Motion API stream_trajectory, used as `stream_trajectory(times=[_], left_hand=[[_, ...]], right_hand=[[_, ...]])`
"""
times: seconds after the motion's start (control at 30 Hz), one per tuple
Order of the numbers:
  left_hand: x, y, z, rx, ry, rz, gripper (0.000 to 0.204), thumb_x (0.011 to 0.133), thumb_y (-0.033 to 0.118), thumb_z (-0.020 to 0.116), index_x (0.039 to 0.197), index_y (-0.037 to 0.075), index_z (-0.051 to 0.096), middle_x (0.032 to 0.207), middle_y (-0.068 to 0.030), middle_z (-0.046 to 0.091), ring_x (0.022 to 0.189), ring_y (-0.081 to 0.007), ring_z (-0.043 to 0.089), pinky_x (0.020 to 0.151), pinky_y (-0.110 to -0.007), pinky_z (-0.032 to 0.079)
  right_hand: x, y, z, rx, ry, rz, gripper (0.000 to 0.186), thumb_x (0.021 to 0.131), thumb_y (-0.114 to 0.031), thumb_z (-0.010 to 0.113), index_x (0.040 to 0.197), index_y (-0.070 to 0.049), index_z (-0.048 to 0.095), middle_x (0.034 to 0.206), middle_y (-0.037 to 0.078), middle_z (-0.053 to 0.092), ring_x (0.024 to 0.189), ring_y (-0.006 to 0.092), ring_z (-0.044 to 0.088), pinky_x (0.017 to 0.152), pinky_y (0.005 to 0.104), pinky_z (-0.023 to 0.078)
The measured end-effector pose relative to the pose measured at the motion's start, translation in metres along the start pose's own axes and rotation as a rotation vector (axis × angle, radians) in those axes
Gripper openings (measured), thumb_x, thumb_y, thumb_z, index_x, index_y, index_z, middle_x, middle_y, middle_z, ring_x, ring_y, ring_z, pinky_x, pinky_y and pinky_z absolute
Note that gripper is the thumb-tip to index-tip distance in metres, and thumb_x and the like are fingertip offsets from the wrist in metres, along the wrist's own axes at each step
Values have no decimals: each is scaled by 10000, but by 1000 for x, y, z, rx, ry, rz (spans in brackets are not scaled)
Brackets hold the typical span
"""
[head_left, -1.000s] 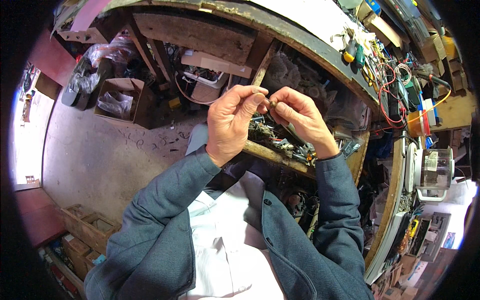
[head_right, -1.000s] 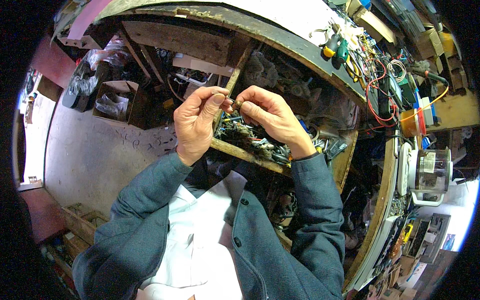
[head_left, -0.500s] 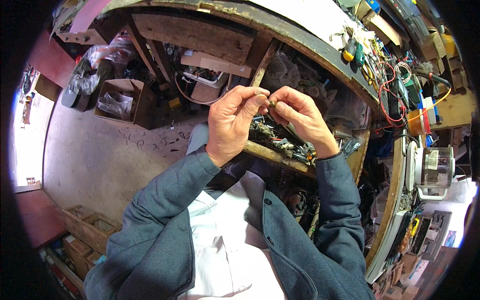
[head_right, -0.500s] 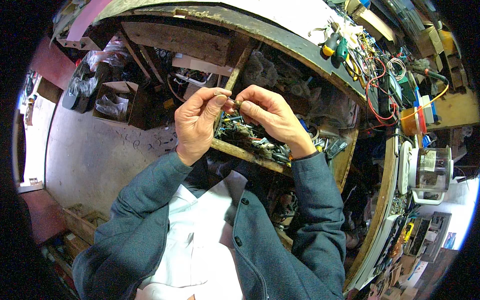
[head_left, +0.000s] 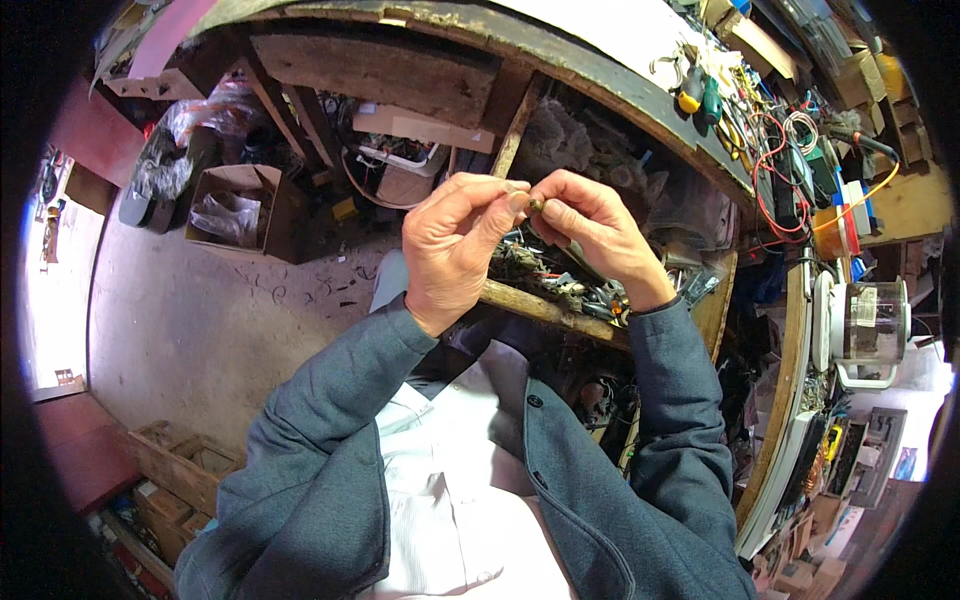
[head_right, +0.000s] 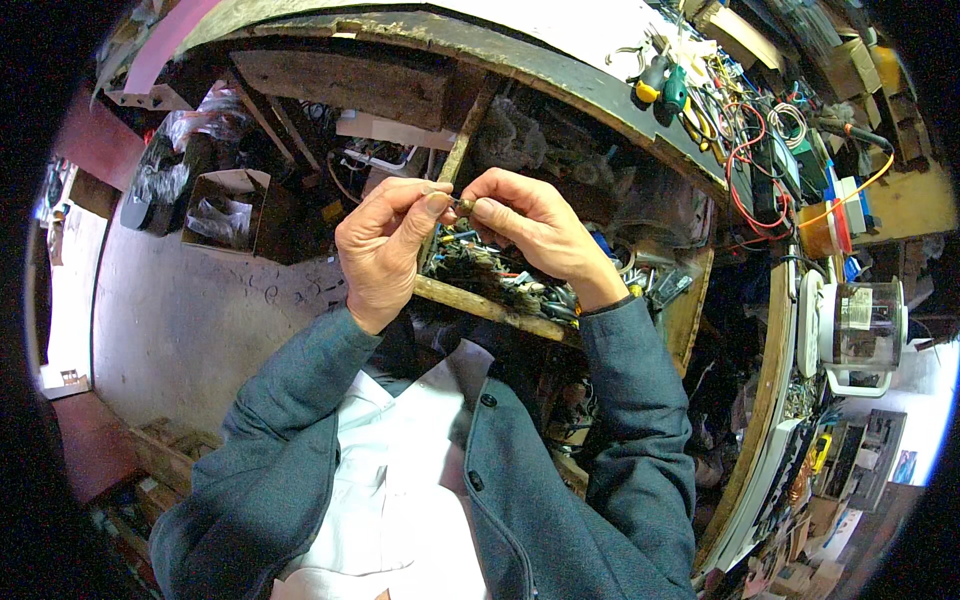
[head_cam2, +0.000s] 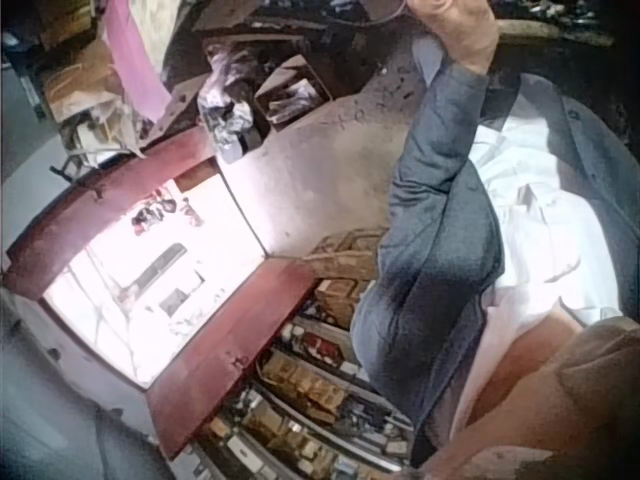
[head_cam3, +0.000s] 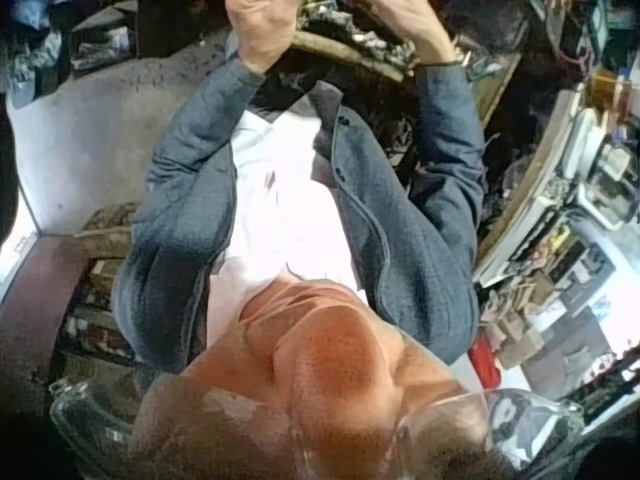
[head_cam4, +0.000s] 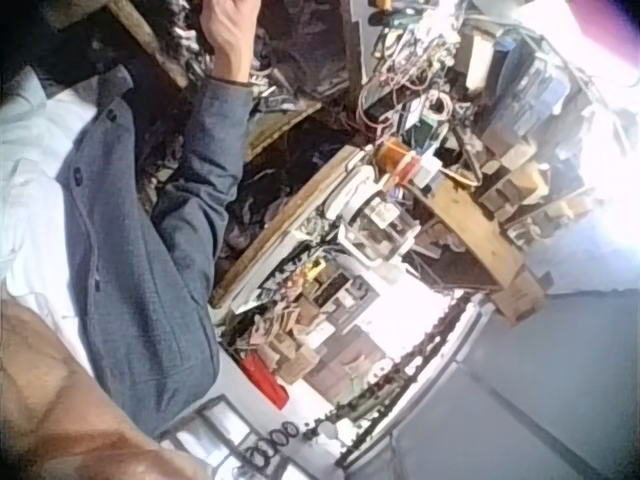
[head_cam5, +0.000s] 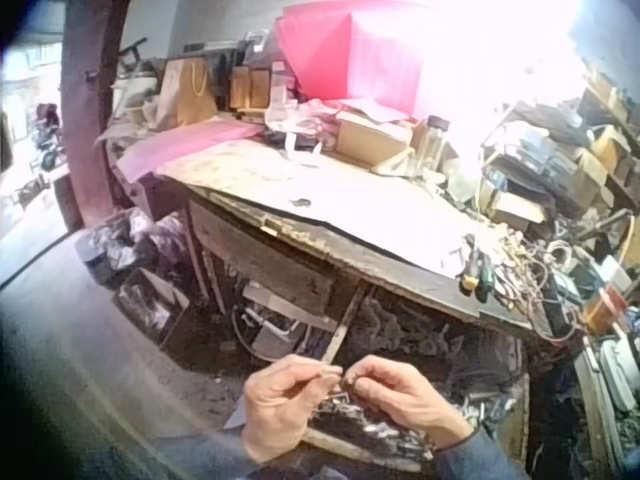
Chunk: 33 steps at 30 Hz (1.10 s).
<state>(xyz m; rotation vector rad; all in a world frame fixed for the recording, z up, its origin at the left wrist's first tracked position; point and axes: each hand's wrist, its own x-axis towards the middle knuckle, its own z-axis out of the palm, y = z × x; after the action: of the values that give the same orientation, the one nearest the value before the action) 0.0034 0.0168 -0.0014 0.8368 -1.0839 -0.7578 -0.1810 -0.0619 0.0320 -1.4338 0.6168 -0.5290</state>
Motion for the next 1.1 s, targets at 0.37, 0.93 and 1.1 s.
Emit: stream_trajectory(times=[0.37, 0.93, 1.1], left_hand=[[-1, -2, 0, -6, 5, 16, 118, 937, 18, 721, 1039, -40, 738, 1028, -94, 708, 827, -122, 695, 752, -245, 583], [-2, 2, 2, 27, 28, 69, 139, 910, 8, 747, 1041, -39, 746, 992, -82, 721, 813, -113, 691, 742, -231, 574], [-2, 1, 2, 29, 30, 66, 142, 911, 14, 749, 1043, -39, 746, 974, -77, 721, 807, -109, 691, 736, -226, 568]], right_hand=[[0, -2, 2, -2, -56, -14, 239, 1077, -248, 561, 1061, -31, 660, 902, -45, 621, 770, 36, 486, 697, 212, 431], [-1, -1, -1, 78, -116, 63, 253, 1082, -282, 547, 1047, -47, 635, 819, -57, 559, 708, 42, 481, 633, 208, 410], [-2, -3, 3, 129, -103, 67, 235, 1070, -296, 563, 1094, -63, 579, 842, -27, 586, 715, 47, 509, 628, 204, 419]])
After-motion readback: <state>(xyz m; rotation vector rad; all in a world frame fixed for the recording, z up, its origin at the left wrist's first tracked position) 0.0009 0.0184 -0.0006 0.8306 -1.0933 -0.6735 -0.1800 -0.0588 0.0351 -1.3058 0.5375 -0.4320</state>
